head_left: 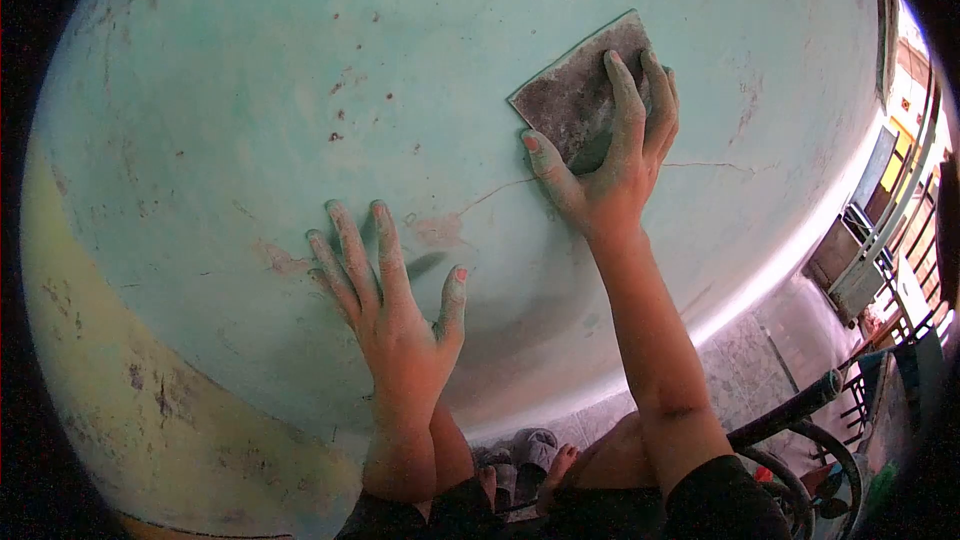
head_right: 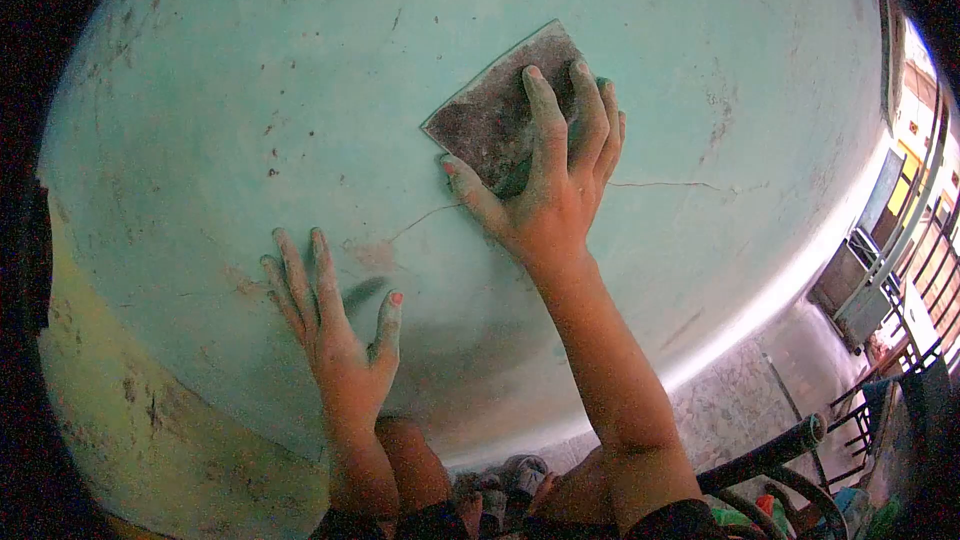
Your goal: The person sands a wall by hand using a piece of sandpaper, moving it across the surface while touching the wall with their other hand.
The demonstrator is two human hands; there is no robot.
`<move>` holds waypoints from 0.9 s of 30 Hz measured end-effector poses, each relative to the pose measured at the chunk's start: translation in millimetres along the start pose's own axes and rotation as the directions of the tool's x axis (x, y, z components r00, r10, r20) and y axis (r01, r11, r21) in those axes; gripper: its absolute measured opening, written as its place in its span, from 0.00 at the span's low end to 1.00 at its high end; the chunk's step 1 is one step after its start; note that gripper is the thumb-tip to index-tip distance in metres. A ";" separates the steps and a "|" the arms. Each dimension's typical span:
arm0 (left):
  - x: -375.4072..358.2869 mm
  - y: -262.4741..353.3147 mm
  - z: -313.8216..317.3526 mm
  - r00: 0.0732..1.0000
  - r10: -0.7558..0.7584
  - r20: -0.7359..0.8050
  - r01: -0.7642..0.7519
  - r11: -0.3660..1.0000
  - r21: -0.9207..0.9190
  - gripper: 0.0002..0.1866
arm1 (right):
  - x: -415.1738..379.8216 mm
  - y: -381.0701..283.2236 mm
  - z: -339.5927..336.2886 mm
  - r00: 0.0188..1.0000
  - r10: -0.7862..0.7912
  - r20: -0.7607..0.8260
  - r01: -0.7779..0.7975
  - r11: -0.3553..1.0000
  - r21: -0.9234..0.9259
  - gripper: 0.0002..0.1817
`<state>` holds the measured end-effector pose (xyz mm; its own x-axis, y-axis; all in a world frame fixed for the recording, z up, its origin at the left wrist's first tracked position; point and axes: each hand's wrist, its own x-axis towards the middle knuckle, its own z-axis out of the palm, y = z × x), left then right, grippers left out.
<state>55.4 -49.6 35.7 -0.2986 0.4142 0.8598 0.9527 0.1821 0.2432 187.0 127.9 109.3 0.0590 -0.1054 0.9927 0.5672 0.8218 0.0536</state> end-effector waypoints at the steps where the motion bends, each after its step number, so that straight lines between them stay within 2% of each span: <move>1: 0.0 -0.5 0.4 1.000 0.004 -0.006 -0.004 1.000 -0.007 0.43 | -0.1 -0.1 -0.2 1.000 0.000 0.000 0.000 1.000 0.000 0.50; 13: -0.3 -1.4 1.0 1.000 0.006 -0.008 -0.006 1.000 -0.013 0.43 | -1.6 0.0 2.2 0.999 0.021 -0.027 -0.020 0.999 0.044 0.49; 15: -0.3 -1.2 1.3 1.000 0.011 -0.009 -0.011 1.000 -0.001 0.43 | -0.7 -0.2 0.1 1.000 0.000 -0.004 0.000 1.000 -0.008 0.49; 27: 0.2 -1.0 1.0 1.000 0.023 -0.017 -0.023 1.000 -0.012 0.44 | -0.3 -0.7 -0.5 1.000 0.006 0.007 -0.006 1.000 -0.009 0.49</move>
<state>54.3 -48.7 35.2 -0.2761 0.4034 0.8724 0.9599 0.1616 0.2291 187.0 127.1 108.9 0.0570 -0.0967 0.9937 0.5746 0.8171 0.0465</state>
